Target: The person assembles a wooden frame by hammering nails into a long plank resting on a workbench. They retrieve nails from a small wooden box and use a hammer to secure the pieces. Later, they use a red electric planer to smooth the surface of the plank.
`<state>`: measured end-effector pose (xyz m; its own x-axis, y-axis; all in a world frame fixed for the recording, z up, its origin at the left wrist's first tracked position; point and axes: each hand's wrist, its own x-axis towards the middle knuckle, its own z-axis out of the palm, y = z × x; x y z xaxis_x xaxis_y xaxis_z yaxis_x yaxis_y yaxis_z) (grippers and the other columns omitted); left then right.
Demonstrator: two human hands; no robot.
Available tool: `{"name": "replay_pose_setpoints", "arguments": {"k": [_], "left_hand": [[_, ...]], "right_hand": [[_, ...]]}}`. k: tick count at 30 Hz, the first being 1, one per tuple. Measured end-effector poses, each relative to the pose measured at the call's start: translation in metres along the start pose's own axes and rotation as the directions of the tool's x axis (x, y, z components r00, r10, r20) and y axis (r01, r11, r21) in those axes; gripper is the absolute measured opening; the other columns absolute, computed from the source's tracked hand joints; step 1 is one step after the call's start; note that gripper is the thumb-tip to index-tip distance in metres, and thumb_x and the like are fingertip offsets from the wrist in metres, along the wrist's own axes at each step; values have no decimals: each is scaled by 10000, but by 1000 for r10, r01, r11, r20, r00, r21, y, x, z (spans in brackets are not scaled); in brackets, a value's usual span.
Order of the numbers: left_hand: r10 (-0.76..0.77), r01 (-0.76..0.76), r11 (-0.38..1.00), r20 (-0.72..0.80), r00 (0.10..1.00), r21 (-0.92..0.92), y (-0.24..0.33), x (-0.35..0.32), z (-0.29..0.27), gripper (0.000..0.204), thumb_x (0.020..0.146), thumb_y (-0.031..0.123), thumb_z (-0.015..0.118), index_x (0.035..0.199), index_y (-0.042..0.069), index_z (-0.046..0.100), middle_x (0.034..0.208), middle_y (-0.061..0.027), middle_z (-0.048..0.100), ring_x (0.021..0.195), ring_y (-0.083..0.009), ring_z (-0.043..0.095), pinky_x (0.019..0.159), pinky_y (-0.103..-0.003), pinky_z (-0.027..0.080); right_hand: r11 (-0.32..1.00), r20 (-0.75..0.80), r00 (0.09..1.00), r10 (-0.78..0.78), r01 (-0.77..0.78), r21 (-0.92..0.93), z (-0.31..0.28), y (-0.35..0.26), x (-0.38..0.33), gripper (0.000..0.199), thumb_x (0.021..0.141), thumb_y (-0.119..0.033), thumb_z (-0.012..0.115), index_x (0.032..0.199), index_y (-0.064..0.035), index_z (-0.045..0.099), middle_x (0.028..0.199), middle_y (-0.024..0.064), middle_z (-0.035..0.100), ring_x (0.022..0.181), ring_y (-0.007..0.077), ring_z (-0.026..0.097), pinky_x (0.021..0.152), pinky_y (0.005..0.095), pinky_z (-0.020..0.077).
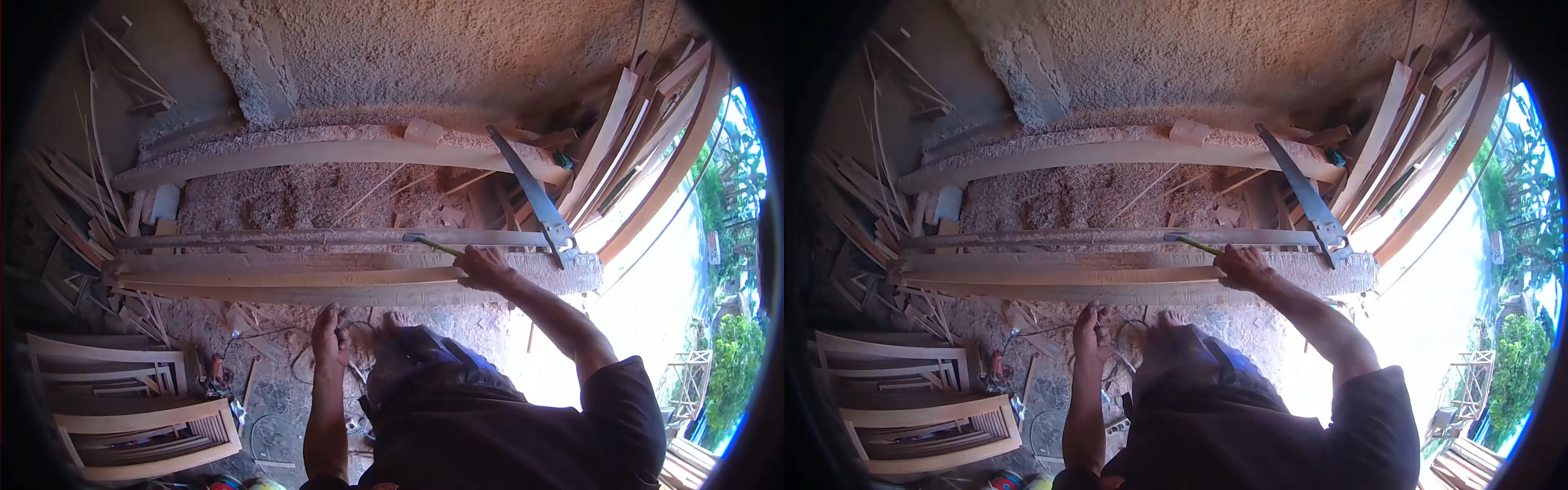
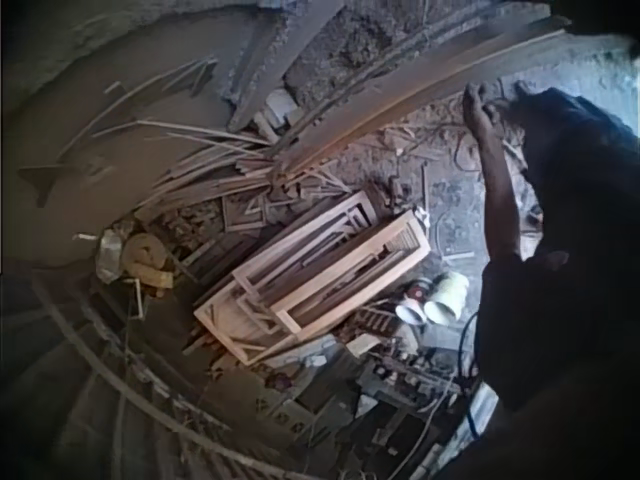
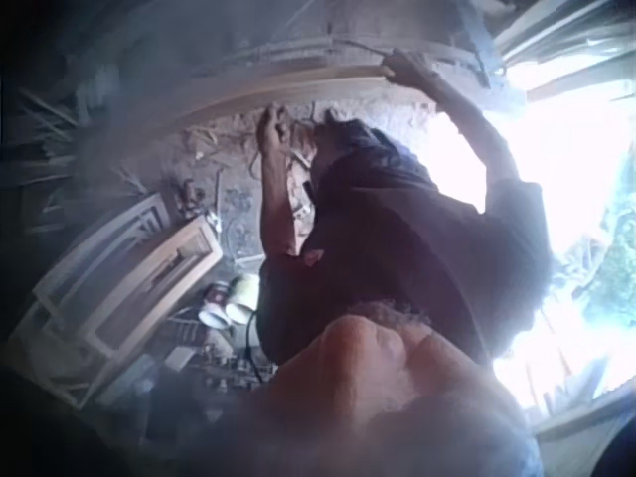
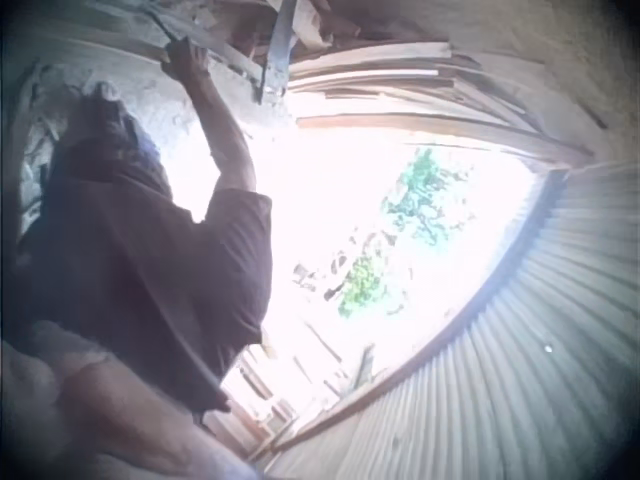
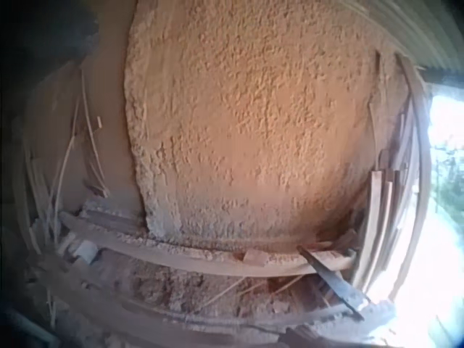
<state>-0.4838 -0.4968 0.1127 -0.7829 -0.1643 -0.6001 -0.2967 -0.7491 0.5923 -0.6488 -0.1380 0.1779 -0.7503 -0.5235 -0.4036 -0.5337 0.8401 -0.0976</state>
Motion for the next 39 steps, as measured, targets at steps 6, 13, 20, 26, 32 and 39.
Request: {"name": "replay_pose_setpoints", "arguments": {"k": [6,13,20,26,32,39], "left_hand": [[111,-171,933,199,974,318,-11,1,96,174,1025,168,532,1138,55,603,967,-76,680,604,-52,505,512,-196,414],[399,-795,299,688,606,528,-47,43,172,89,956,107,612,961,29,655,877,-65,662,791,-169,618,722,-325,500],[318,-764,288,695,645,577,-73,61,194,67,914,60,659,960,20,687,877,-90,691,798,-180,658,701,-322,507],[336,-806,336,737,587,488,-98,66,195,119,902,91,698,1006,40,728,909,-90,721,872,-173,680,760,-295,521],[265,-777,308,735,624,549,-94,57,201,152,914,146,696,1021,50,743,951,-104,734,907,-188,689,794,-298,526],[257,-813,186,771,583,552,-99,60,202,161,933,156,682,1035,44,735,949,-56,751,900,-117,687,799,-272,526]], "right_hand": [[988,-99,986,130,-121,97,14,42,-28,454,764,-428,783,1135,-196,662,1104,132,562,1023,349,604,827,503,462],[961,-218,965,143,-82,265,25,58,-32,616,644,-463,861,1174,-201,687,1116,151,587,1058,366,595,875,493,472],[882,-326,939,110,59,468,14,58,-39,651,768,-399,800,1328,-148,582,1136,193,601,1063,392,606,868,498,492],[700,-530,779,335,171,694,19,55,-87,553,925,-225,644,1422,-120,427,928,235,651,845,416,663,695,473,515],[593,-394,814,428,76,802,24,10,-162,408,952,-219,609,1323,-100,488,884,222,657,809,418,667,639,476,509],[531,-421,729,540,93,842,46,-31,-189,317,972,-184,585,1254,-48,537,874,191,625,800,359,636,669,435,488]]}}
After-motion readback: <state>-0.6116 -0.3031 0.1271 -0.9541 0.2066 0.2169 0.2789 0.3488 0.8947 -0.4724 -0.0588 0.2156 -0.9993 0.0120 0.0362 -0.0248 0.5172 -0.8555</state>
